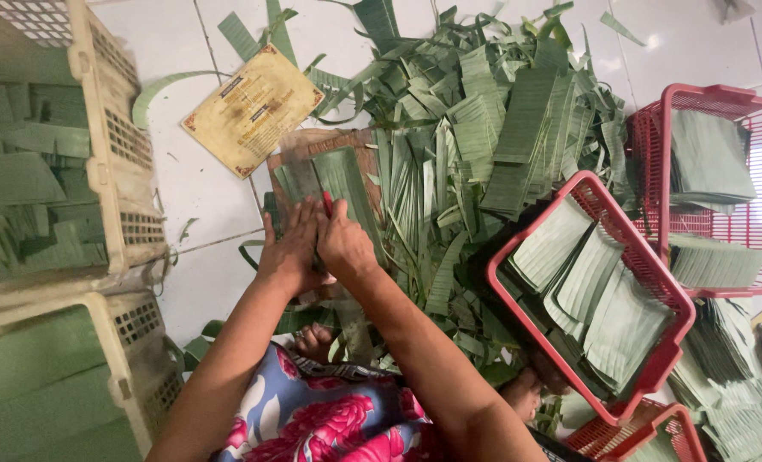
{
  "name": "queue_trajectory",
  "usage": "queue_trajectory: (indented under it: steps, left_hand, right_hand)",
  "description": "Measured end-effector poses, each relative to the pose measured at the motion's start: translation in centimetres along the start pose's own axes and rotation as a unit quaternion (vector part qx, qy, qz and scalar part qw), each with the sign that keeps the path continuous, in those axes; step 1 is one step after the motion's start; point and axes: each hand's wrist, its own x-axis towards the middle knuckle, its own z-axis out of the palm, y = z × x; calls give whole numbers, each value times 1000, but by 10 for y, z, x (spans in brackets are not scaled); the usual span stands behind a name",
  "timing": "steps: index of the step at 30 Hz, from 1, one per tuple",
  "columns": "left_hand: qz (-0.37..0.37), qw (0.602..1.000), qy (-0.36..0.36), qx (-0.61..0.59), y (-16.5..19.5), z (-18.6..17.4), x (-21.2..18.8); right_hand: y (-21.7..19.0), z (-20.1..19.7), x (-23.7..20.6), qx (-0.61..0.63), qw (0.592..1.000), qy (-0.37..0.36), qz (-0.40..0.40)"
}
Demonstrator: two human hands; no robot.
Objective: The person sits on the floor trimming banana leaf pieces to a uniform size. They align a stack of leaf pieces under a yellow template board, cut away excess edges with a knife, then place the trimmed leaf pieces into red plastic baskets and move filled baskets aside.
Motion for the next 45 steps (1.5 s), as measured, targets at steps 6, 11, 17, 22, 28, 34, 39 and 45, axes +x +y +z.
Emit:
queue_trajectory:
  steps: [6,11,17,22,28,34,39,45]
  left_hand:
    - [6,1000,-7,20,1,-2,-1]
    - [-8,1000,-17,21,5,-5,-2]
    - [-20,999,-11,30,-1,13,8]
    - [28,934,271,231,-7,28,10]
    - [-15,998,36,40,2,13,0]
    - [-21,998,37,35,6,6,-2]
    - [-23,999,32,28,2,14,3]
    - [-23,999,19,37,0,16,5]
  right_hand:
    - [-9,-5,11,10,998,-44,39]
    - [-15,-5,20,14,998,-47,48]
    - [2,-5,-4,7,997,-61,54]
    - [35,-2,-63,8,999,-36,-5]
    - [68,-7,-121,-8,998,-62,13]
    - [79,-7,-141,-39,994,-93,43]
    - [91,-1,-146,-43,994,-98,37]
    - [101,-14,-179,-49,991,-110,54]
